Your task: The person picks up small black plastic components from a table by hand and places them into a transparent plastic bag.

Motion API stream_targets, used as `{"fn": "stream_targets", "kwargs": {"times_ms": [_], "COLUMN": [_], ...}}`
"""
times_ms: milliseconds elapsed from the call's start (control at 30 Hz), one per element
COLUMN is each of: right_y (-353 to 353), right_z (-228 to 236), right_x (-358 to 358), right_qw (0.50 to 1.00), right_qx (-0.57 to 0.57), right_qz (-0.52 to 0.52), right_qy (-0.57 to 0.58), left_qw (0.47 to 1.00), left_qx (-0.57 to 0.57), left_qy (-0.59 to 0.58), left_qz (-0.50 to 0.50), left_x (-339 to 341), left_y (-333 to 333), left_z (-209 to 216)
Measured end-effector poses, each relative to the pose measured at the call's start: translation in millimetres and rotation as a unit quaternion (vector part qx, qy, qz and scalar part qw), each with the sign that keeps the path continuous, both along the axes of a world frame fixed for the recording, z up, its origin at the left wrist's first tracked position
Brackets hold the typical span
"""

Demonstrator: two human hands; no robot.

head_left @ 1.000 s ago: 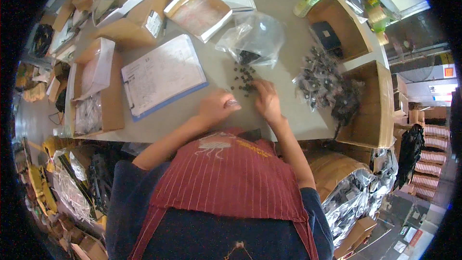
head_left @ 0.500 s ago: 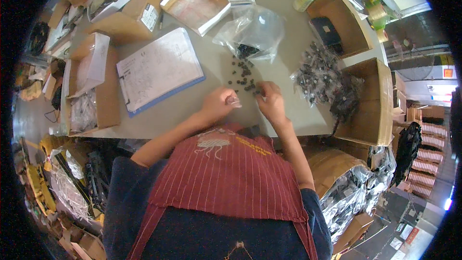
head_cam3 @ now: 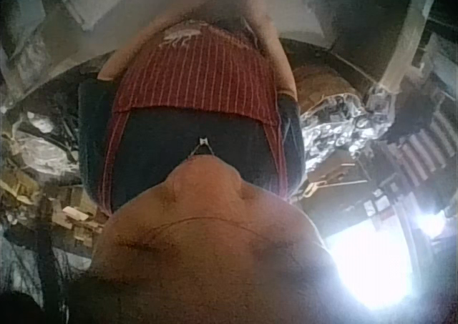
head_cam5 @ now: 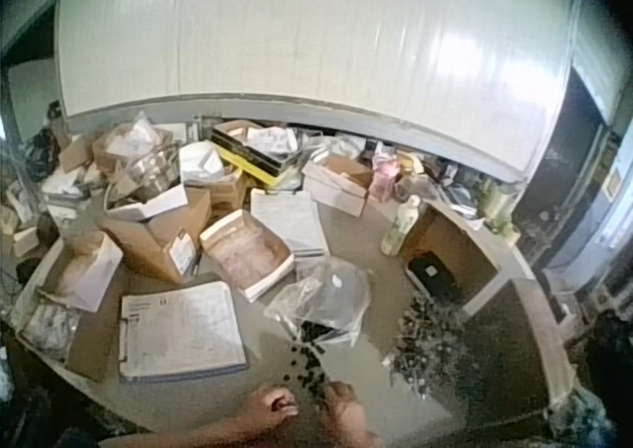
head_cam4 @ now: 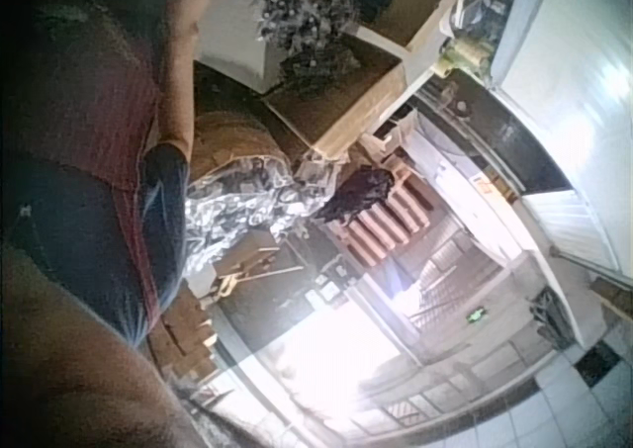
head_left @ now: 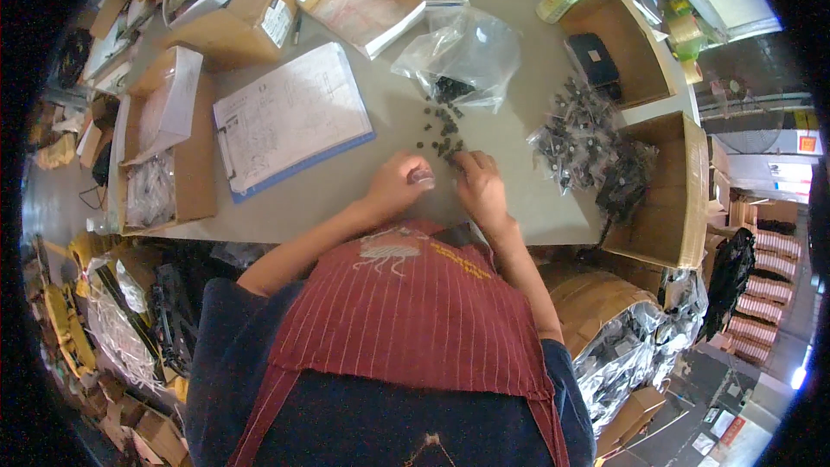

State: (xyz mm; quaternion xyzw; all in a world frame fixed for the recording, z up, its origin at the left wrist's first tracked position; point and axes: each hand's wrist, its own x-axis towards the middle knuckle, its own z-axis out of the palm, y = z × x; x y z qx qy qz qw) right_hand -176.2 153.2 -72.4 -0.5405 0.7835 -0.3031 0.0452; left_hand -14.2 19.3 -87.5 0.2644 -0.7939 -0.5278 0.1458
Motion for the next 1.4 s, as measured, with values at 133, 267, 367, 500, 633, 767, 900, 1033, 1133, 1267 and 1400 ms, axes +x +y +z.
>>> {"fn": "stream_targets", "kwargs": {"times_ms": [133, 267, 367, 500, 633, 767, 900, 1033, 1133, 1267, 1400], "right_y": [-2, 1, 0, -7, -3, 0, -2, -10, -18, -21, -14], "right_z": [-2, 3, 33, 60, 37, 24, 2, 0, 2, -1, 0], "right_x": [2, 5, 9, 25, 11, -10, -20, -16, -12, -15, -21], "right_qw": [0.999, 1.0, 0.992, 0.977, 0.981, 0.98, 0.992, 0.992, 0.996, 0.999, 0.998], "right_qx": [-0.019, 0.007, 0.001, -0.089, -0.108, -0.071, -0.023, 0.022, 0.001, -0.017, 0.018], "right_qz": [0.032, 0.026, 0.033, 0.11, 0.044, -0.067, -0.052, -0.035, -0.037, -0.015, -0.038], "right_qy": [0.016, 0.015, -0.123, -0.162, -0.155, -0.174, -0.116, -0.123, -0.087, 0.04, -0.042], "left_qw": [1.0, 0.999, 1.0, 0.999, 0.996, 0.998, 0.998, 0.997, 0.997, 0.998, 0.998], "left_qx": [0.014, -0.008, -0.028, -0.043, -0.068, -0.051, -0.038, -0.061, -0.075, -0.053, -0.051], "left_qy": [-0.021, -0.026, -0.002, -0.014, 0.048, 0.026, 0.049, 0.033, 0.027, 0.028, 0.033], "left_qz": [-0.007, -0.023, -0.014, -0.013, -0.014, -0.023, -0.024, -0.019, -0.014, -0.018, -0.025], "left_x": [1, 3, 1, 0, 0, 1, -1, 0, 0, 0, 1], "left_y": [-1, -3, -1, 0, -1, 0, 1, 1, 0, 1, 1], "left_z": [9, 6, -14, -19, -24, -8, -11, -13, -8, -7, -8]}}
